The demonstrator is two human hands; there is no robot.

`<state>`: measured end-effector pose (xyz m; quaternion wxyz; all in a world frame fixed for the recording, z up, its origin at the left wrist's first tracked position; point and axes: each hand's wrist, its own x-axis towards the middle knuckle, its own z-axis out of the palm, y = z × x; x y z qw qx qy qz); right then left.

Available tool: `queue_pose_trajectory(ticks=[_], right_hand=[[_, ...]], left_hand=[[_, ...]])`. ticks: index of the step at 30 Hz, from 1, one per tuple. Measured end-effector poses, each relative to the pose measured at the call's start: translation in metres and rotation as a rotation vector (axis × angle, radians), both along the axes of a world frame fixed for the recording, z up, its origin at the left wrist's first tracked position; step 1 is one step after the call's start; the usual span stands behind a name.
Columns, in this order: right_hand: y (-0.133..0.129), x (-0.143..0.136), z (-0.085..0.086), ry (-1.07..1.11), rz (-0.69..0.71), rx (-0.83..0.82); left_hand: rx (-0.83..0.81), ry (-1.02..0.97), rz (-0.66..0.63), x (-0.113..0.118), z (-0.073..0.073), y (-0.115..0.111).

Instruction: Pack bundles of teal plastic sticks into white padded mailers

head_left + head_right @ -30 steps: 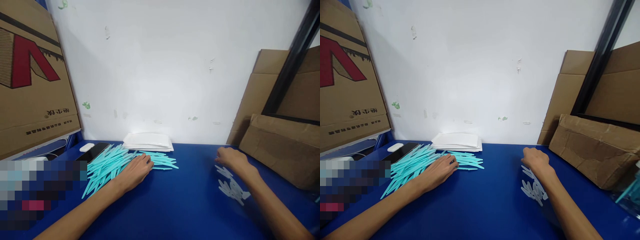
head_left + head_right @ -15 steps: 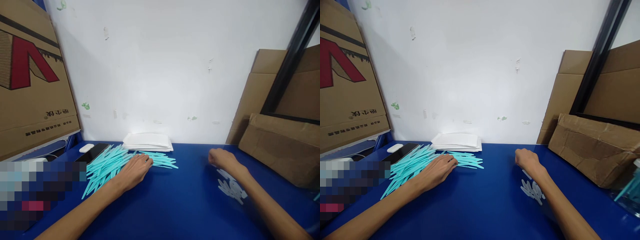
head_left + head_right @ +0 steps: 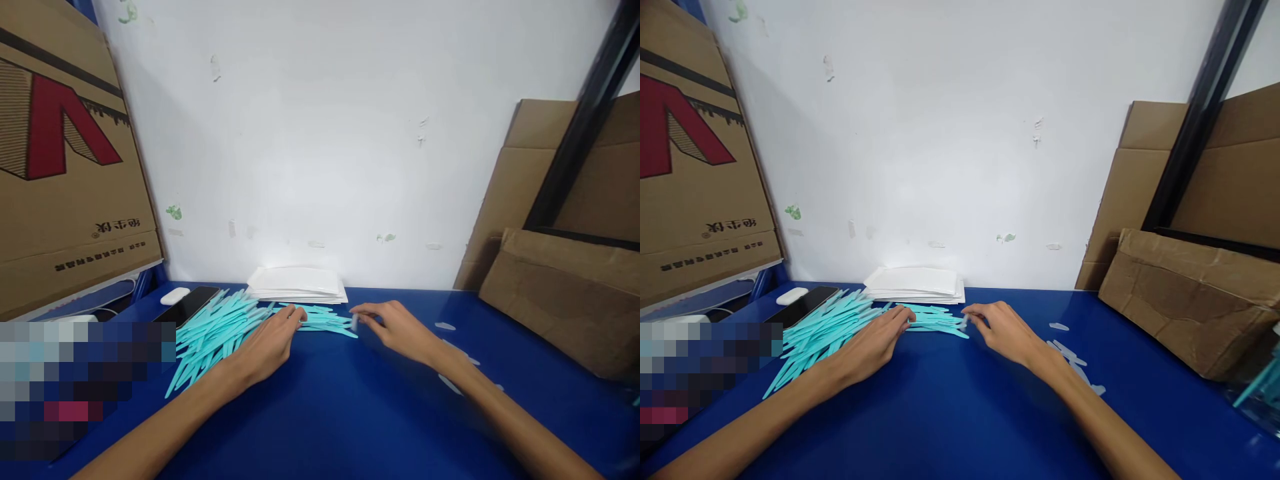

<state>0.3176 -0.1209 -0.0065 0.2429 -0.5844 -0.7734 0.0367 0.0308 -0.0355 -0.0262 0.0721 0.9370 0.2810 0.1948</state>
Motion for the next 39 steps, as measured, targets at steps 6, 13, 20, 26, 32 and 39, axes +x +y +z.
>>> queue_pose_trajectory(ticks=[6, 13, 20, 26, 32, 39], right_hand=[[0.001, -0.001, 0.002, -0.082, -0.062, 0.027], [-0.001, -0.006, 0.003, -0.104, -0.043, 0.019], [0.000, -0.009, 0.000, -0.123, 0.011, 0.065], [-0.003, -0.016, -0.003, -0.112, 0.107, 0.114], [-0.006, -0.025, -0.010, -0.048, 0.160, 0.158], [-0.008, -0.029, -0.009, -0.062, 0.146, 0.152]], left_hand=[[0.020, -0.014, 0.010, 0.001, 0.000, -0.001], [0.032, -0.028, 0.008, 0.001, 0.003, -0.002], [0.002, -0.042, -0.005, 0.001, 0.005, -0.004], [-0.021, -0.052, -0.063, 0.004, 0.004, -0.008], [-0.008, -0.117, -0.100, 0.004, 0.008, -0.011], [0.148, -0.015, -0.083, 0.003, 0.007, -0.009]])
